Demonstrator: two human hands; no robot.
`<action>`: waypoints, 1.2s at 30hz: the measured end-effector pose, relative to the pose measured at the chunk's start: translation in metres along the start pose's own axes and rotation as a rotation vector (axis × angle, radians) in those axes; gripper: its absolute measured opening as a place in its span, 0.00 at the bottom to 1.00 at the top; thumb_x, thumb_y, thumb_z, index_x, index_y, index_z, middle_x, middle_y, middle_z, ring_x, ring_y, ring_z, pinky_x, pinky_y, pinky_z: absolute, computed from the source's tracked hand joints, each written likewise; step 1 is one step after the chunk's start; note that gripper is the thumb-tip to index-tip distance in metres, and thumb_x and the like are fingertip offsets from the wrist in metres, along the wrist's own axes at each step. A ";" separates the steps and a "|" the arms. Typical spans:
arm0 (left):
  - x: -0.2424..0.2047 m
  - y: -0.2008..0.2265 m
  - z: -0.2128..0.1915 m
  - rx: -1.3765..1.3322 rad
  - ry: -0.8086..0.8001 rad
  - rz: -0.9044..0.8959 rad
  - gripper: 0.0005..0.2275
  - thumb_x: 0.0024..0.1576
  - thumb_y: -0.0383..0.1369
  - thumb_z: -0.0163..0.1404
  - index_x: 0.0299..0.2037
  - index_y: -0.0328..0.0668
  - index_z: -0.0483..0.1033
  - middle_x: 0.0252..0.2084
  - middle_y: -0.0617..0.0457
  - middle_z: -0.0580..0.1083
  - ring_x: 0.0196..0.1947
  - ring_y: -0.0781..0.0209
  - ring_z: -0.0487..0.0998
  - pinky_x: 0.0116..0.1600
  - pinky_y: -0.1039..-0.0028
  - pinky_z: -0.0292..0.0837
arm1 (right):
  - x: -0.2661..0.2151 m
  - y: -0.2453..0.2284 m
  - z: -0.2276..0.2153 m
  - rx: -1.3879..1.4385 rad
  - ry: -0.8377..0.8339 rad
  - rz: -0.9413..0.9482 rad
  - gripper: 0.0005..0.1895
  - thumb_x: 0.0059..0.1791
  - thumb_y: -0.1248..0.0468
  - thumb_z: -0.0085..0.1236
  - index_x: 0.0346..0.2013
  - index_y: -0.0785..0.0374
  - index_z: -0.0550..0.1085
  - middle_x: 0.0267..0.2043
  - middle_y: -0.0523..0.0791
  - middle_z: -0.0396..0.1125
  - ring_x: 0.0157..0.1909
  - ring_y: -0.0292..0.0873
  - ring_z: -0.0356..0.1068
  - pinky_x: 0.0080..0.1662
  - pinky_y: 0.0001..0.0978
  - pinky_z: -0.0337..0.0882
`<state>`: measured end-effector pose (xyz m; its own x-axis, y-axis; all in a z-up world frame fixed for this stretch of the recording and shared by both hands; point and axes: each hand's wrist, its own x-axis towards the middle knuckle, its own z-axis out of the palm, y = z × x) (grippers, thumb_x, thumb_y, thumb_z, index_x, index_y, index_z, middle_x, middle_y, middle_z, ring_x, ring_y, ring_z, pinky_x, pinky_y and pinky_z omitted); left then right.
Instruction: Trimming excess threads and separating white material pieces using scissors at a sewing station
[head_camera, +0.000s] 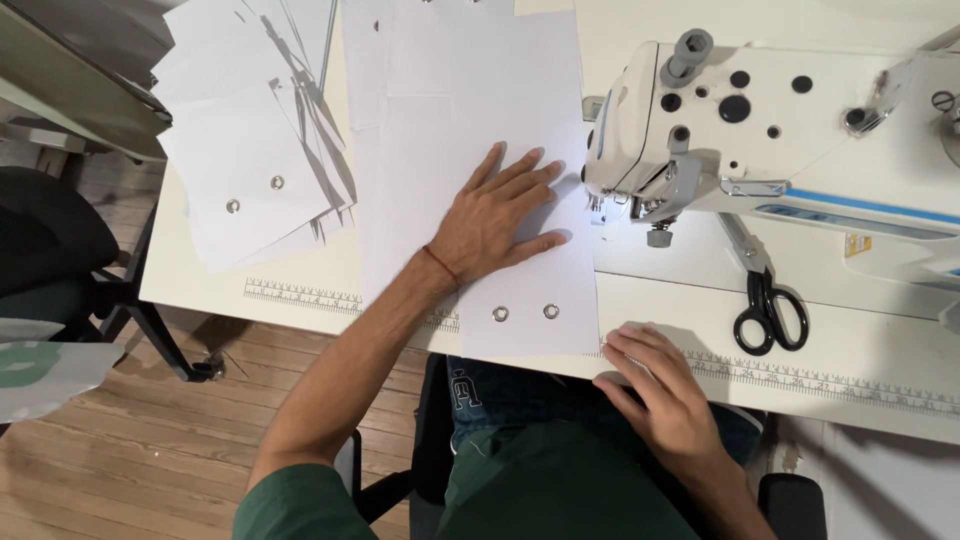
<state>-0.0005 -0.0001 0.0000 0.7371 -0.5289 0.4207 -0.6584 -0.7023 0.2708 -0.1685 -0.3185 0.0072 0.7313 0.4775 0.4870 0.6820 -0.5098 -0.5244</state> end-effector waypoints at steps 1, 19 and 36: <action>0.000 0.001 -0.001 0.001 0.001 0.002 0.25 0.74 0.58 0.53 0.59 0.41 0.84 0.77 0.49 0.77 0.83 0.47 0.70 0.89 0.39 0.50 | 0.000 0.000 0.001 -0.001 0.002 -0.001 0.24 0.53 0.67 0.78 0.63 0.68 0.82 0.67 0.49 0.76 0.72 0.54 0.76 0.80 0.56 0.75; 0.004 0.001 -0.001 -0.017 -0.026 0.061 0.27 0.73 0.59 0.51 0.61 0.41 0.83 0.77 0.47 0.78 0.82 0.43 0.71 0.89 0.42 0.50 | 0.005 -0.010 -0.003 -0.133 -0.033 -0.141 0.21 0.55 0.65 0.76 0.63 0.66 0.83 0.66 0.50 0.79 0.70 0.54 0.78 0.77 0.64 0.73; 0.015 -0.014 0.002 -0.044 -0.044 0.120 0.27 0.73 0.59 0.54 0.60 0.40 0.83 0.78 0.46 0.77 0.83 0.43 0.70 0.89 0.42 0.51 | 0.008 -0.016 -0.001 -0.178 -0.069 -0.107 0.23 0.56 0.63 0.75 0.66 0.65 0.81 0.68 0.50 0.77 0.70 0.54 0.77 0.78 0.66 0.70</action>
<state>0.0197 0.0004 0.0005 0.6579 -0.6291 0.4140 -0.7477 -0.6114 0.2592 -0.1735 -0.3073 0.0207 0.6568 0.5805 0.4814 0.7500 -0.5689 -0.3373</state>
